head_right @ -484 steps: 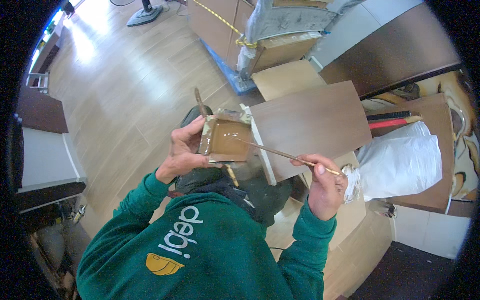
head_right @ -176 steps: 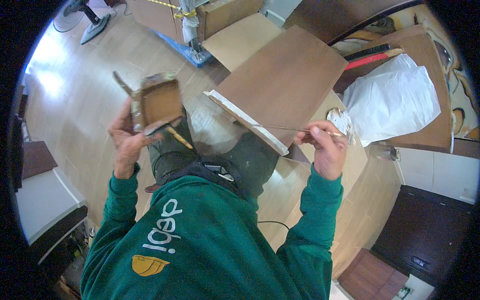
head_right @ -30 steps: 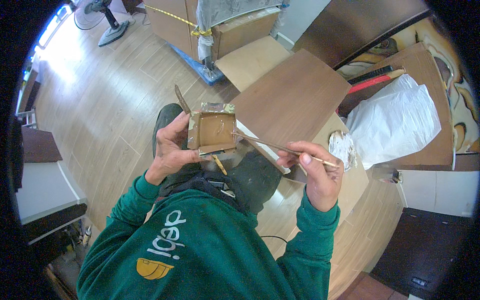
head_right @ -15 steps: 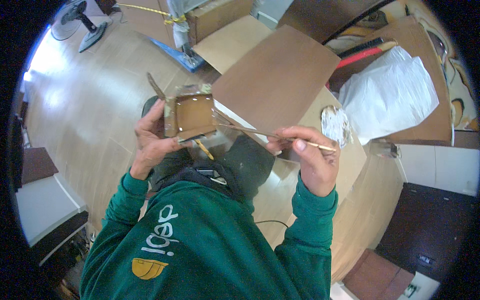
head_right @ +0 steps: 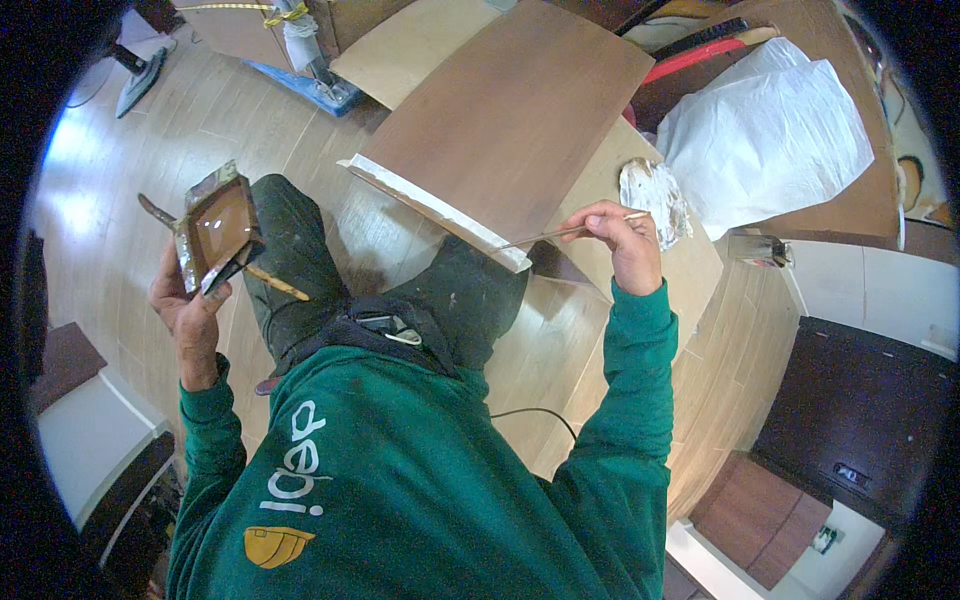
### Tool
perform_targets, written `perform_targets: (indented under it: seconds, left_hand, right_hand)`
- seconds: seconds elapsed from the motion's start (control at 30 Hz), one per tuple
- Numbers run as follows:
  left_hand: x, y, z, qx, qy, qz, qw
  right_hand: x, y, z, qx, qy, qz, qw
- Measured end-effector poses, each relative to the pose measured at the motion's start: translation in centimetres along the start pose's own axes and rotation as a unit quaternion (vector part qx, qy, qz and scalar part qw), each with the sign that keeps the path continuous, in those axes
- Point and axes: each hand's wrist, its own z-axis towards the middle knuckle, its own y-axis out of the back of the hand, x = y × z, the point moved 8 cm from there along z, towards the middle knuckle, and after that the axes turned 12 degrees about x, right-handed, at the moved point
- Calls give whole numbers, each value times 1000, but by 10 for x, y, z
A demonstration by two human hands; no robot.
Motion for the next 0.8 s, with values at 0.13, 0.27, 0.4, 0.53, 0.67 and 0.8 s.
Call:
perform_targets:
  seconds: [0.13,0.27,0.4,0.53,0.67,0.8]
  left_hand:
    - [1,8,-4,-4,-16,24,1000]
    - [1,5,-4,-1,-8,30,1000]
    - [2,-1,-3,5,-10,23,1000]
    - [6,0,-2,3,-15,12,1000]
    - [8,4,-3,3,-12,21,1000]
    - [8,3,-2,7,-14,25,1000]
  right_hand:
    - [1,4,0,12,2,-28,1000]
    - [0,2,1,17,-6,-23,1000]
    - [-2,0,1,26,-2,-30,999]
    - [-7,4,0,16,-12,-35,999]
    - [-8,9,-5,25,-25,-39,999]
    - [-4,13,-8,26,-15,-21,999]
